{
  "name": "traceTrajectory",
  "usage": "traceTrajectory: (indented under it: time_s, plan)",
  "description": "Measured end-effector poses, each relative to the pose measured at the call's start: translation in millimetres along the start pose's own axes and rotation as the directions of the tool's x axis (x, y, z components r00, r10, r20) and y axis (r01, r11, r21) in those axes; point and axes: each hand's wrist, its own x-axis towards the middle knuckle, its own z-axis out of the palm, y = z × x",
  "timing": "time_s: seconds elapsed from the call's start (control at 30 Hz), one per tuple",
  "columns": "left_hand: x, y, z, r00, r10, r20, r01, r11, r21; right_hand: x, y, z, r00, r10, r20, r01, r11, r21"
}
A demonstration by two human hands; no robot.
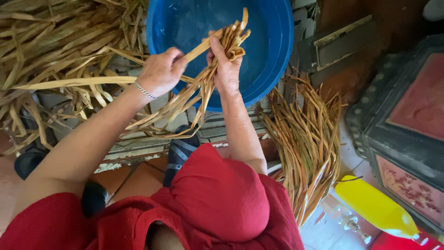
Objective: The person sits at a low work area beside a blue basin of water and processes dried palm leaf strips. They pull long leaf midribs from a pile, dip them in the water, and draw each strip between their fingers to split and soften it, setting processed strips aside.
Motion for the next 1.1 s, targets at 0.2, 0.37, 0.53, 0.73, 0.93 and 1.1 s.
traceTrajectory:
  time_s: [0.2, 0.37, 0.53, 0.73, 0.93, 1.1]
  plan:
    - [26.2, 38.6, 4.3, 0.966, 0.233, -0.110, -0.239, 0.970, -0.044, -9.1, -8.0, 16.1, 0.993, 0.090, 0.081, -0.093, 0.995, 0.037]
    - [38.3, 59.2, 13.0, 0.994, 0.103, -0.039, -0.089, 0.961, 0.263, 2.2, -3.4, 28.2, 0.988, 0.140, -0.069, -0.122, 0.970, 0.211]
    - [33.8, 62.9, 13.1, 0.993, 0.115, -0.023, -0.097, 0.918, 0.384, 11.8, 1.4, 38.8, 0.963, 0.170, -0.210, -0.117, 0.963, 0.243]
    - [21.8, 52.8, 5.8, 0.991, 0.104, 0.081, -0.128, 0.895, 0.428, 26.0, -1.6, 36.3, 0.939, 0.251, -0.234, -0.191, 0.948, 0.253]
    - [-5.1, 31.8, 4.7, 0.992, 0.106, 0.075, -0.128, 0.893, 0.432, 53.9, -3.1, 4.6, 0.892, 0.328, -0.310, -0.228, 0.920, 0.319]
    - [-28.0, 8.8, 5.0, 0.983, 0.160, 0.085, -0.181, 0.903, 0.389, 73.7, -9.0, -18.1, 0.847, 0.282, -0.450, -0.184, 0.951, 0.249]
